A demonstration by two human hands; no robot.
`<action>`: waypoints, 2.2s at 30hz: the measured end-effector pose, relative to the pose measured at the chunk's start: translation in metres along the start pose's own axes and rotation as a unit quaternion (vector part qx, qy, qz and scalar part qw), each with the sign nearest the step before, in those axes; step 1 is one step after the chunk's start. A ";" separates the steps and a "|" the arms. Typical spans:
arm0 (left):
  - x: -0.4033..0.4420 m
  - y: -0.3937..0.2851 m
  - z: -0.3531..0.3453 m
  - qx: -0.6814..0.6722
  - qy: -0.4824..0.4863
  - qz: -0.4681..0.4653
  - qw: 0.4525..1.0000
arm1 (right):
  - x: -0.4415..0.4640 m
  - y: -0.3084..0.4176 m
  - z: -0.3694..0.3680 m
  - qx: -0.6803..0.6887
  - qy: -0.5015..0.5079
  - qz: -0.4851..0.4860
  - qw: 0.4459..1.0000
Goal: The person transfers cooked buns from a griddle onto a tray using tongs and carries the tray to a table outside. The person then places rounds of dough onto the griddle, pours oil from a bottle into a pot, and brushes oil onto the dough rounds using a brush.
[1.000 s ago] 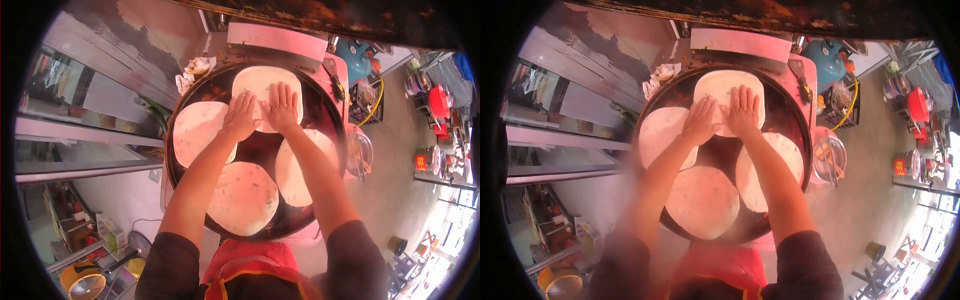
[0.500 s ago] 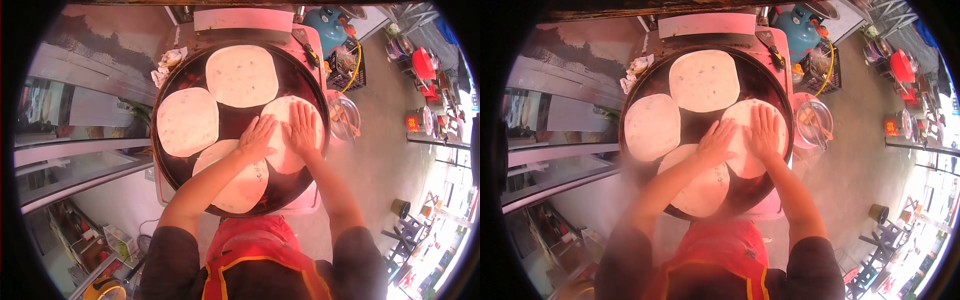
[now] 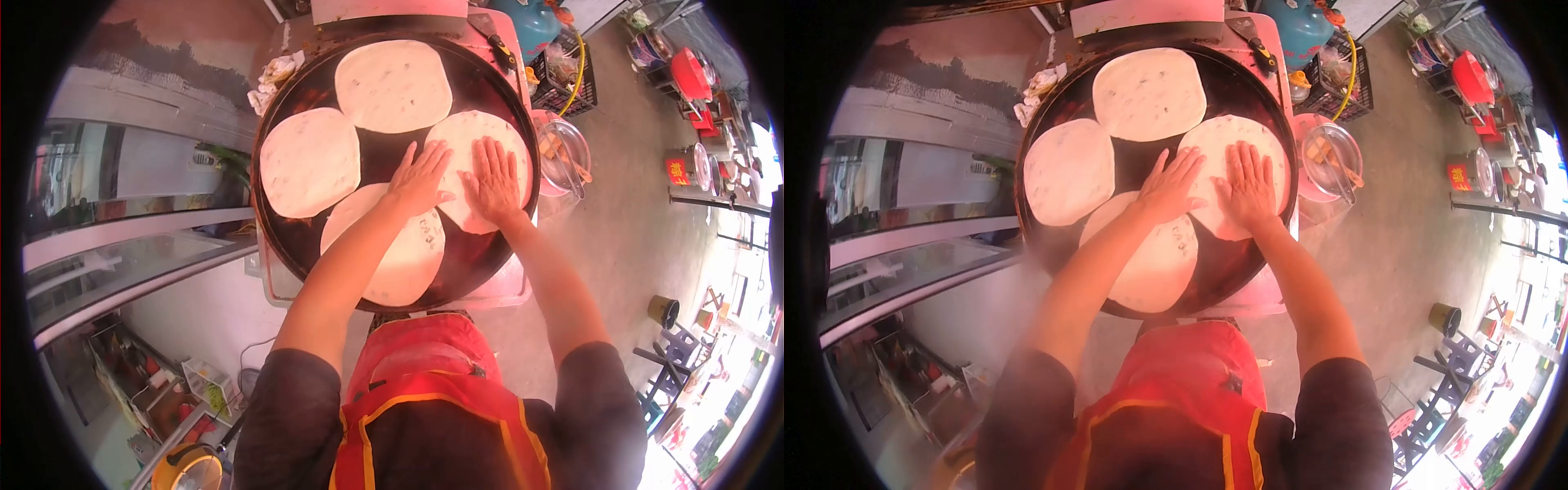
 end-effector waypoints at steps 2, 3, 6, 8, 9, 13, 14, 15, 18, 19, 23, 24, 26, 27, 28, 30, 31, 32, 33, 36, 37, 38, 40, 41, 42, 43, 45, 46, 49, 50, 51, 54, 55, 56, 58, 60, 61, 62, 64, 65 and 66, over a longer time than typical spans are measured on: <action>-0.005 0.005 0.000 -0.014 -0.017 -0.005 1.000 | 0.001 0.005 0.002 0.009 -0.010 0.001 1.000; -0.014 0.009 0.015 -0.027 -0.090 -0.002 0.996 | 0.002 0.012 0.009 0.025 -0.021 0.004 0.999; -0.075 0.026 0.064 -0.075 -0.195 0.122 0.970 | -0.013 0.045 0.031 0.073 -0.010 0.021 0.997; -0.132 0.025 0.068 -0.025 -0.140 0.133 0.981 | -0.039 0.071 0.032 0.101 0.011 0.064 0.993; -0.154 0.016 0.067 0.000 -0.113 0.139 0.984 | -0.059 0.087 0.026 0.109 0.045 0.108 0.987; -0.197 -0.029 0.041 -0.059 0.004 0.132 0.990 | -0.113 0.141 0.007 0.166 0.074 0.223 0.958; -0.198 -0.035 0.033 -0.058 0.020 0.134 0.989 | -0.115 0.143 0.005 0.144 0.088 0.241 0.956; -0.198 -0.040 0.027 -0.058 0.036 0.134 0.989 | -0.114 0.140 0.003 0.120 0.102 0.259 0.953; -0.198 -0.048 0.022 -0.060 0.034 0.144 0.987 | -0.113 0.133 0.001 0.076 0.120 0.284 0.948; -0.197 -0.050 0.018 -0.057 0.033 0.153 0.986 | -0.111 0.132 0.002 0.074 0.125 0.288 0.946; -0.196 -0.054 0.013 -0.057 0.025 0.179 0.982 | -0.110 0.130 0.005 0.065 0.111 0.310 0.942; -0.196 -0.055 0.014 -0.063 0.024 0.182 0.981 | -0.111 0.130 0.005 0.075 0.105 0.299 0.946; -0.197 -0.054 0.015 -0.071 0.034 0.181 0.980 | -0.114 0.133 0.003 0.093 0.092 0.277 0.952; -0.197 -0.053 0.016 -0.074 0.038 0.181 0.980 | -0.115 0.136 0.002 0.086 0.093 0.265 0.956; -0.197 -0.052 0.017 -0.075 0.039 0.179 0.980 | -0.116 0.138 0.000 0.080 0.094 0.254 0.959; -0.197 -0.051 0.019 -0.075 0.043 0.177 0.980 | -0.119 0.139 -0.002 0.072 0.101 0.243 0.962; -0.198 -0.050 0.020 -0.076 0.047 0.173 0.981 | -0.119 0.139 -0.002 0.070 0.105 0.243 0.962; -0.199 -0.051 0.020 -0.076 0.051 0.170 0.981 | -0.118 0.140 0.000 0.069 0.108 0.244 0.961; -0.198 -0.049 0.022 -0.076 0.053 0.168 0.981 | -0.117 0.141 0.004 0.072 0.104 0.235 0.964; -0.193 -0.025 0.040 -0.063 -0.043 0.182 0.980 | -0.110 0.145 0.009 0.066 0.091 0.219 0.969; -0.193 -0.012 0.045 -0.044 -0.037 0.213 0.975 | -0.105 0.147 0.007 0.056 0.085 0.218 0.971; -0.193 0.002 0.047 -0.019 -0.052 0.238 0.970 | -0.098 0.149 0.004 0.045 0.079 0.217 0.972; -0.192 0.033 0.046 0.033 -0.082 0.285 0.955 | -0.078 0.158 0.001 0.056 0.066 0.204 0.975; -0.193 0.046 0.045 0.022 -0.085 0.313 0.946 | -0.067 0.164 -0.003 0.057 0.053 0.199 0.977; -0.194 0.055 0.042 0.028 -0.077 0.334 0.939 | -0.054 0.172 -0.007 0.058 0.039 0.195 0.978; -0.195 0.062 0.037 0.033 -0.069 0.356 0.931 | -0.042 0.181 -0.013 0.086 0.046 0.181 0.979; -0.198 0.066 0.039 0.036 -0.052 0.381 0.923 | -0.024 0.203 -0.021 0.088 0.042 0.198 0.975; -0.200 0.060 0.038 0.032 -0.043 0.383 0.922 | -0.020 0.212 -0.025 0.088 0.043 0.206 0.974; -0.207 0.059 0.038 0.038 -0.035 0.376 0.925 | -0.015 0.224 -0.037 0.074 0.060 0.232 0.968; -0.208 0.058 0.040 0.042 -0.037 0.370 0.927 | -0.016 0.226 -0.037 0.073 0.066 0.239 0.966; -0.210 0.056 0.042 0.035 -0.032 0.374 0.926 | -0.017 0.226 -0.036 0.072 0.073 0.237 0.966; -0.218 0.052 0.044 0.044 -0.055 0.359 0.931 | -0.024 0.226 -0.034 0.067 0.078 0.238 0.966; -0.219 0.052 0.043 0.040 -0.066 0.355 0.932 | -0.026 0.227 -0.034 0.064 0.068 0.241 0.966; -0.220 0.053 0.042 0.037 -0.078 0.354 0.931 | -0.027 0.228 -0.036 0.064 0.058 0.247 0.965; -0.230 0.053 0.036 0.049 -0.154 0.351 0.923 | -0.024 0.223 -0.052 0.026 0.066 0.222 0.973; -0.239 0.020 0.065 0.019 -0.144 0.358 0.922 | -0.021 0.229 -0.052 0.030 0.083 0.205 0.975; -0.250 0.003 0.069 0.041 -0.195 0.336 0.920 | -0.019 0.224 -0.043 0.147 0.035 0.293 0.944; -0.267 -0.018 0.070 0.069 -0.237 0.311 0.918 | -0.007 0.219 -0.065 0.089 0.051 0.285 0.953; -0.311 -0.063 0.075 0.010 -0.364 0.303 0.881 | -0.016 0.218 -0.019 0.268 0.093 0.246 0.927; -0.337 -0.084 0.070 -0.015 -0.364 0.346 0.865 | -0.027 0.229 0.013 0.340 0.139 0.214 0.905; -0.363 -0.107 0.059 -0.045 -0.367 0.380 0.848 | -0.037 0.225 0.031 0.366 0.159 0.222 0.890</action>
Point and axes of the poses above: each hand's wrist, its own x-axis towards the middle knuckle, its own z-axis out of the back of the hand, y = z × x, the point moved 4 cm from there along x, towards the middle knuckle, and after that the axes turned 14 degrees about -z, right-handed, at the moved point
